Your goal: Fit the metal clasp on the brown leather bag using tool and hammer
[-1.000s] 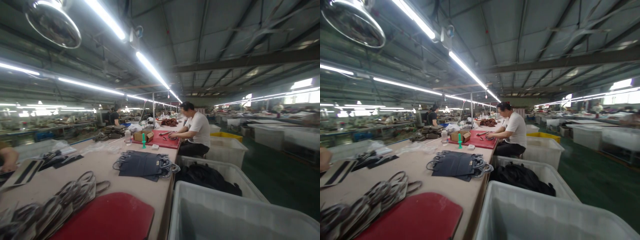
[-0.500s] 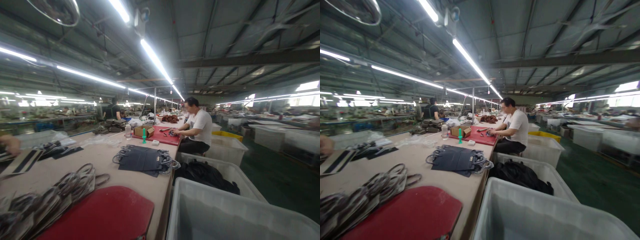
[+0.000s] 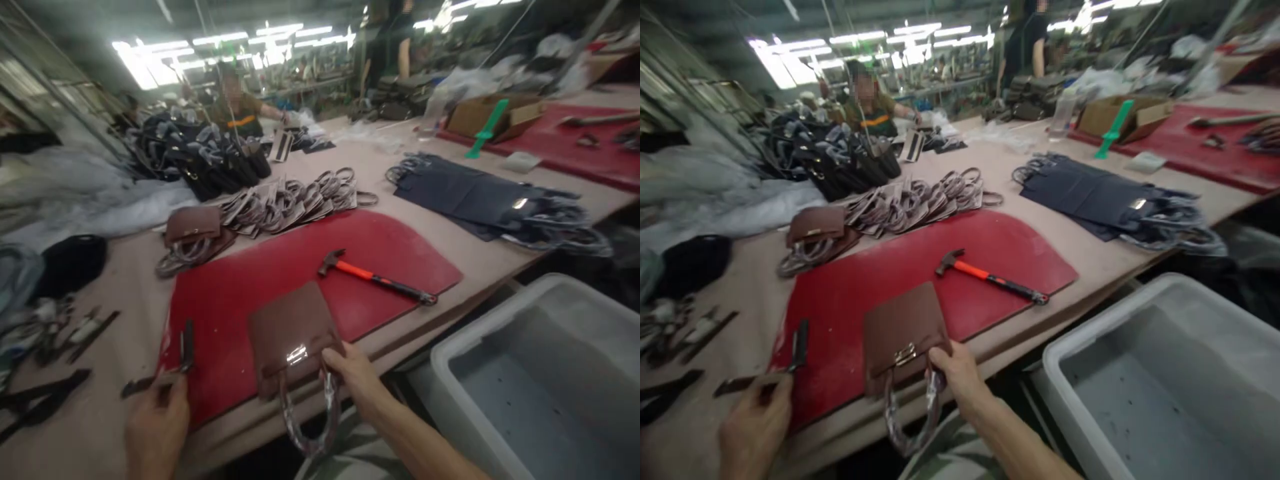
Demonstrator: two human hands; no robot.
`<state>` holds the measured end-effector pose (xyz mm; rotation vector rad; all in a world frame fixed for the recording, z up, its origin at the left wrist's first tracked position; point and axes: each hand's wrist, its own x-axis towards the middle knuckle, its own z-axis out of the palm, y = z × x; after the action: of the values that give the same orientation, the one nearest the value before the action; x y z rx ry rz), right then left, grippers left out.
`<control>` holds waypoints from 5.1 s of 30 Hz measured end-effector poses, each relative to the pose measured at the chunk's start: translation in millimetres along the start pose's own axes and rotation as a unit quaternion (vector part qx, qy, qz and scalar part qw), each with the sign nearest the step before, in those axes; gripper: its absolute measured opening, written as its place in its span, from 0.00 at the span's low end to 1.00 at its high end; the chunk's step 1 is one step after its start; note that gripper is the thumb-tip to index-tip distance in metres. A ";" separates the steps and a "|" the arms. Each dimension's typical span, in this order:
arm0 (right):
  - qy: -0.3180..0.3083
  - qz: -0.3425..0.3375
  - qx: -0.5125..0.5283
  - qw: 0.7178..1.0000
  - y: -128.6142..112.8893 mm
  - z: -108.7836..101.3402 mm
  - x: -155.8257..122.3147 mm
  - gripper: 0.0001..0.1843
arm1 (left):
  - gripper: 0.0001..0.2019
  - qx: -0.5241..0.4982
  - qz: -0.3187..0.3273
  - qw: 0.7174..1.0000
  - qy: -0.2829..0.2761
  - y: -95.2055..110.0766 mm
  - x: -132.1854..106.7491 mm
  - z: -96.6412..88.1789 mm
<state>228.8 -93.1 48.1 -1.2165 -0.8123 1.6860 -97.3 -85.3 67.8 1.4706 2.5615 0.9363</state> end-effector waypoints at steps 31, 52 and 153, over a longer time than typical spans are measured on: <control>0.041 0.105 -0.011 0.994 2.8 -7.7 19.0 0.37 | 0.26 -0.686 -0.220 0.692 -0.049 43.7 -37.8 -3.3; 0.018 0.091 0.017 0.996 0.5 -3.4 13.9 0.34 | 0.18 -0.388 -0.115 0.913 0.050 29.6 -33.8 33.5; -0.164 0.018 0.166 0.972 33.3 3.0 14.0 0.19 | 0.12 -0.526 -0.051 0.782 -0.331 128.0 -59.7 40.1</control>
<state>214.8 -93.7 14.7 -0.7391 -0.6670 1.9903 47.1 -66.7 86.6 0.9862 1.1915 1.2101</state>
